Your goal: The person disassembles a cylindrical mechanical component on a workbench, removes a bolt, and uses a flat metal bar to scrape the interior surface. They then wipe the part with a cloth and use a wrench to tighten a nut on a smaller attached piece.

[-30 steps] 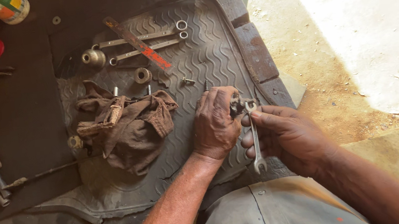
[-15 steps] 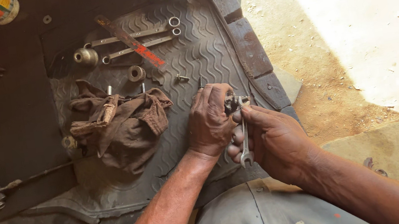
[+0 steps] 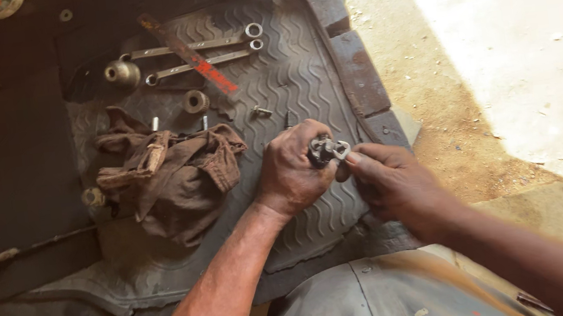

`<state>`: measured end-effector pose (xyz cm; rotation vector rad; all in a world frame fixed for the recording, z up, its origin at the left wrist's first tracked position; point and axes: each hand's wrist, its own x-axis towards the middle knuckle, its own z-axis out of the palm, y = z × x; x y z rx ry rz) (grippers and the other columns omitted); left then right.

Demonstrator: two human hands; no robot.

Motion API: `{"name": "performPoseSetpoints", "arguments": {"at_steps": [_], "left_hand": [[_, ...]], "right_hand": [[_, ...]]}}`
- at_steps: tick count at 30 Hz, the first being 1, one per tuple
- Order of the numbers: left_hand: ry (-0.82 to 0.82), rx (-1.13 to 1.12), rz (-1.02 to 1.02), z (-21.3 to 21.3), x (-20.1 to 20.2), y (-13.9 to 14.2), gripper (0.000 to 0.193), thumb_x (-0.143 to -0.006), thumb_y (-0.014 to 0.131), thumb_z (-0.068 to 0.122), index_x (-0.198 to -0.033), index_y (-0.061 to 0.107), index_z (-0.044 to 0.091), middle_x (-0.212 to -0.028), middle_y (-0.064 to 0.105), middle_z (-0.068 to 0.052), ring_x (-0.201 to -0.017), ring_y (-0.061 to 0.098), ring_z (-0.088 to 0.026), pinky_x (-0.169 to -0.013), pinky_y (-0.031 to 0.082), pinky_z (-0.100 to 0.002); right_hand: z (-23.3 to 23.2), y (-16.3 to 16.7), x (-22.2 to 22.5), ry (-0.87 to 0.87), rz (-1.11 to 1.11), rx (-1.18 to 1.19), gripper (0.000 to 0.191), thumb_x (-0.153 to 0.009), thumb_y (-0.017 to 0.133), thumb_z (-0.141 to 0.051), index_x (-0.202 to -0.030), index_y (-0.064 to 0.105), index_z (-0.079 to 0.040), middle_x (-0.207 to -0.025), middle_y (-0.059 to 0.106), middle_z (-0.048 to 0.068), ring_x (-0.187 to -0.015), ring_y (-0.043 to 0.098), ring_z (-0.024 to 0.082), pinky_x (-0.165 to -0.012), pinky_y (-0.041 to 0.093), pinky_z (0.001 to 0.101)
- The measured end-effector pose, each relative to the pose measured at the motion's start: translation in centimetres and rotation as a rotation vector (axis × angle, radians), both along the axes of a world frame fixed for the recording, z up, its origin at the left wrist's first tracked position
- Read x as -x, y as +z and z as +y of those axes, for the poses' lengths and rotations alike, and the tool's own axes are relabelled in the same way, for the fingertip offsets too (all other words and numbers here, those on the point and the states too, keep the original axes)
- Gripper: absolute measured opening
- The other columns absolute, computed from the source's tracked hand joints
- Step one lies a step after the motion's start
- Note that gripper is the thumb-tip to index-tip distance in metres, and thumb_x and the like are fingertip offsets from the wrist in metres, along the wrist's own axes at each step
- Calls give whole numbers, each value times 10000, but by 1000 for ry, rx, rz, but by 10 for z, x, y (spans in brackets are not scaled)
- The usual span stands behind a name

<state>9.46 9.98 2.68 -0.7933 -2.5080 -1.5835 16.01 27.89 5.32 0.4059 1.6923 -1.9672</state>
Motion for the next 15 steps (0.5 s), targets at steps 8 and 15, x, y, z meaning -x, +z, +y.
{"name": "performPoseSetpoints", "arguments": {"at_steps": [8, 15], "left_hand": [[-175, 59, 83, -8, 14, -2, 300, -702, 695, 25, -980, 610, 99, -888, 665, -93, -862, 674, -344, -781, 544, -436], [-167, 174, 236, -3, 10, -14, 348, -796, 808, 111, -1059, 583, 76, -920, 647, -84, -905, 664, -351, -844, 518, -491]], "right_hand": [[47, 44, 98, 876, 510, -1040, 361, -795, 802, -518, -923, 810, -180, -707, 742, 3, -613, 698, 180, -580, 516, 373], [9, 97, 132, 967, 1073, -847, 449, -649, 864, -349, -986, 750, -77, -885, 753, 98, -789, 741, 264, -667, 597, 411]]}}
